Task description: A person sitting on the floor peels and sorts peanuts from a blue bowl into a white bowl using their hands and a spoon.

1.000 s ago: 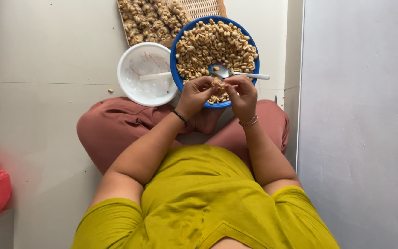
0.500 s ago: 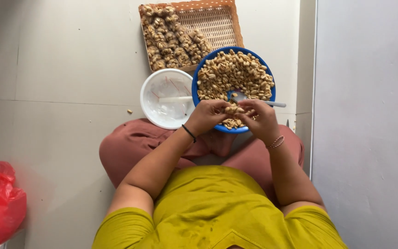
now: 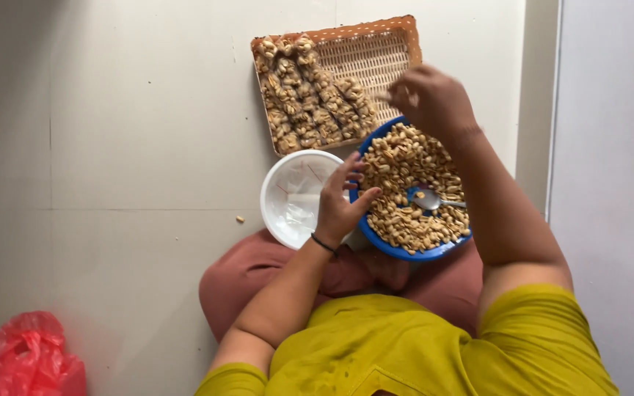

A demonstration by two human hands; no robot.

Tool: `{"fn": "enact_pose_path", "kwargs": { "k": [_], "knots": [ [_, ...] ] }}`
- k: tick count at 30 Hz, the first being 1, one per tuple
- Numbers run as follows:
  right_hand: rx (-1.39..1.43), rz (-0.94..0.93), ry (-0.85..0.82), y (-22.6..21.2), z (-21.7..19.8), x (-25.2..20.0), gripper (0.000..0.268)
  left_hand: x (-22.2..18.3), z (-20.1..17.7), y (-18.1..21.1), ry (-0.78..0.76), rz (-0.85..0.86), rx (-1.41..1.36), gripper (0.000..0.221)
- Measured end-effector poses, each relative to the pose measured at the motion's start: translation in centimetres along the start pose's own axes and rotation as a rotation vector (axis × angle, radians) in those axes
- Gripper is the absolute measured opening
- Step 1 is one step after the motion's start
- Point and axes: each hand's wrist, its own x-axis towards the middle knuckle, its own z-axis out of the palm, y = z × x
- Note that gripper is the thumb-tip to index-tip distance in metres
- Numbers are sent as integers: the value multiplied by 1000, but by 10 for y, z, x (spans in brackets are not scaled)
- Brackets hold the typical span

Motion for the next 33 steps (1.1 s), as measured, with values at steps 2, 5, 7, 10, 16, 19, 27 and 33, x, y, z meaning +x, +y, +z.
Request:
{"fn": "enact_pose_path", "kwargs": {
  "k": [2, 5, 7, 10, 16, 19, 27, 33],
  "knots": [
    [-97, 5, 51, 16, 41, 43, 11, 3, -2, 5, -10, 1, 15, 62],
    [-277, 56, 68, 27, 97, 92, 16, 8, -7, 11, -37, -31, -1, 45],
    [-351, 103, 30, 35, 137, 111, 26, 10, -9, 9, -53, -73, -28, 41],
    [-359, 200, -156, 46, 185, 124, 27, 10, -9, 2, -30, -147, -71, 38],
    [-67, 398, -638, 21, 160, 135, 18, 7, -5, -9, -88, -327, -220, 41],
    [143, 459, -654, 20, 144, 135, 19, 6, -5, -11, -129, -300, -260, 43],
    [444, 538, -586, 55, 195, 117, 44, 3, -4, -11, -170, -280, -350, 43],
    [336, 561, -602, 46, 187, 125, 30, 4, -3, -13, -181, -331, -351, 44]
  ]
}}
